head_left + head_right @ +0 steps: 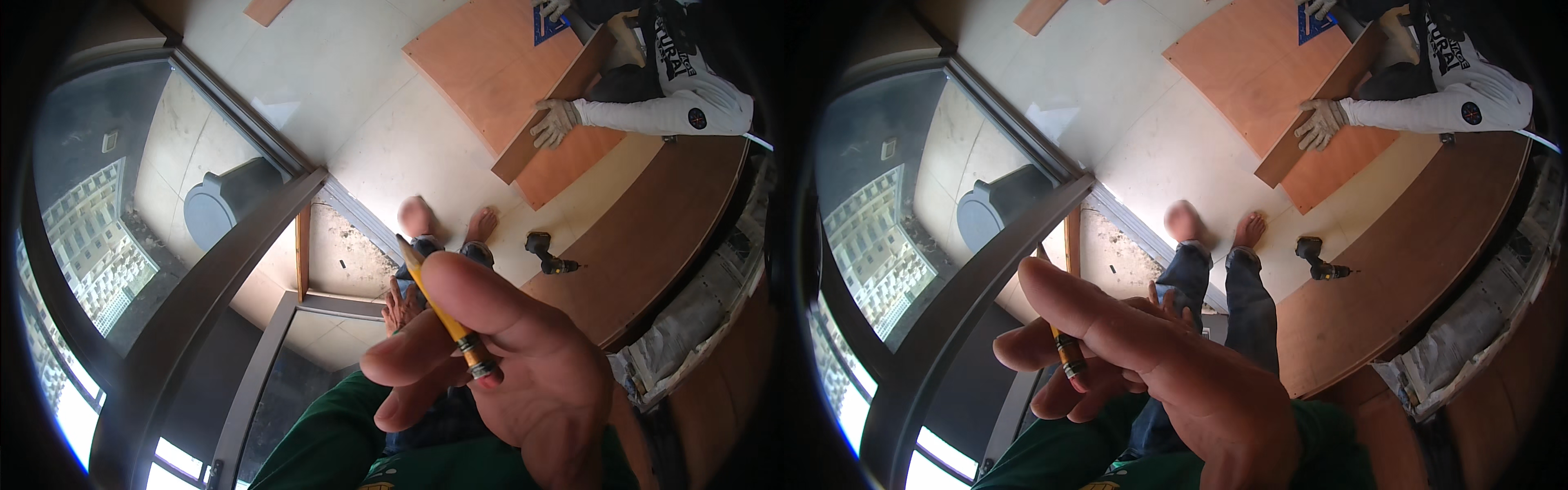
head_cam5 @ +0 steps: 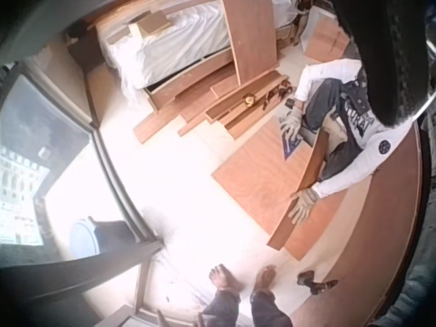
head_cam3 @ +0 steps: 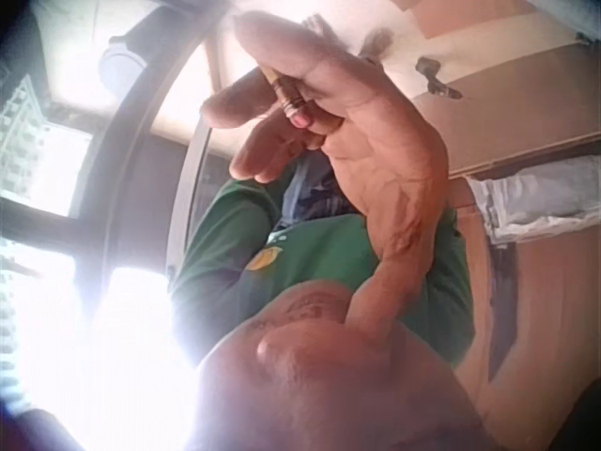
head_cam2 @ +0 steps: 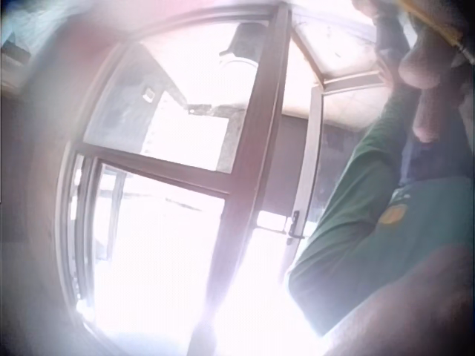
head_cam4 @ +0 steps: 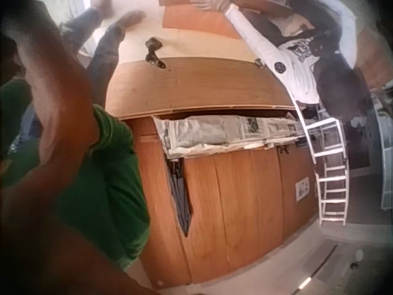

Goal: The person assembles a wooden cabinet with a colleague. They position wooden panels, use a speed square and pencil to mark measurements, and use a power drill to fasten the pieces together.

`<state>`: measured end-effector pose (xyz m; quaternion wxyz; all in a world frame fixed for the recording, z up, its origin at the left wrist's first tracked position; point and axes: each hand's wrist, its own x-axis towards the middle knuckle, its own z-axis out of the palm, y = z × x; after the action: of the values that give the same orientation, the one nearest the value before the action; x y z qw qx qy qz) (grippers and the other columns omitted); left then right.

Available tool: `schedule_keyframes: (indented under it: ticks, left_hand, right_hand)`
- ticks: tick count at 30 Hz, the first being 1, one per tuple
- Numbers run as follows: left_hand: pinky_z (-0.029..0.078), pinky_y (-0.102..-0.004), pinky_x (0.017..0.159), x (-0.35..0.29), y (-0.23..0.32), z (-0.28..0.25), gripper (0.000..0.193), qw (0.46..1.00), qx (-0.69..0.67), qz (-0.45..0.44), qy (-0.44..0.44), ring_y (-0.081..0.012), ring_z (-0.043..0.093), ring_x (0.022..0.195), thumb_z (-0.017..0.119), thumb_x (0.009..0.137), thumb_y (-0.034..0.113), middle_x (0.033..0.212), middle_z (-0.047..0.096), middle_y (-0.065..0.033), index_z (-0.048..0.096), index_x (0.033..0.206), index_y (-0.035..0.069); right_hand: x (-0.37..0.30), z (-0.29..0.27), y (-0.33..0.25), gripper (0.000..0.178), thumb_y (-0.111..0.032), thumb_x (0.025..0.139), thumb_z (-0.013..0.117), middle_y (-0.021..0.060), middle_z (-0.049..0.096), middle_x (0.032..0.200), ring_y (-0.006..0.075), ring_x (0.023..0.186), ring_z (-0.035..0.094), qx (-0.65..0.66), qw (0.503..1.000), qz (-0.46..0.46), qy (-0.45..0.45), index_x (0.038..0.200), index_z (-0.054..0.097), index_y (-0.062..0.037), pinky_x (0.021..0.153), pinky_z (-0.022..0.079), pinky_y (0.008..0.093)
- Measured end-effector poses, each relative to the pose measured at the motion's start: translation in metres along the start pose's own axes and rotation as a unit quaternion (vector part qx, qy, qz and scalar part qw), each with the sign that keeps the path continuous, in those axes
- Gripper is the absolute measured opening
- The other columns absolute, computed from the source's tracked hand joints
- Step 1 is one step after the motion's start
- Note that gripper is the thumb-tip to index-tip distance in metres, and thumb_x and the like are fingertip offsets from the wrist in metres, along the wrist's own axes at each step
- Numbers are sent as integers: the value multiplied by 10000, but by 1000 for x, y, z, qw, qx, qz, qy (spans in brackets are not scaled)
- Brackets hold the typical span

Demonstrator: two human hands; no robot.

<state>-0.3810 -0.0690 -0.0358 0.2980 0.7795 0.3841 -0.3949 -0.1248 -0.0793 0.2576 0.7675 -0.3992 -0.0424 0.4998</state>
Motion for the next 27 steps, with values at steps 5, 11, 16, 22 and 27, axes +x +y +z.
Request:
schedule_keyframes:
  ticks: [5,11,16,22,27]
  left_hand:
    - [477,-500,988,167,-9,120,305,989,21,44,136,-372,554,1231,488,1020,236,1295,592,-139,562,1265,70]
    - [310,-555,1181,-26,7,-36,635,997,24,-44,-64,-421,334,1479,657,875,351,1669,228,-236,515,1445,111]
    - [304,-565,1180,-26,14,-49,641,995,-32,-94,-29,-439,325,1476,653,849,319,1667,222,-249,515,1440,112]
    - [304,-578,1181,-18,24,-49,655,991,-49,-120,-39,-441,318,1478,646,857,329,1667,221,-255,507,1459,111]
    - [300,-568,1187,-17,38,-49,647,986,-56,-141,-62,-440,319,1477,640,872,337,1670,218,-250,505,1464,113]
  right_hand:
    - [35,9,32,1003,-443,882,810,243,601,1382,273,1165,671,-111,993,34,40,1587,284,38,1026,517,405]
    - [53,-128,167,391,-298,1072,582,201,739,1017,207,892,748,-209,943,78,247,1207,660,60,811,582,323]
    - [113,-253,233,398,-174,990,697,190,683,1146,279,1014,718,-70,918,114,375,1271,473,-4,894,591,405]
    - [209,-383,251,284,-115,980,603,181,751,1069,232,952,751,-144,879,192,411,1231,621,16,774,583,319]
    - [243,-431,269,330,-131,891,616,166,762,1103,260,958,754,-372,832,203,358,1187,716,-26,837,573,342]
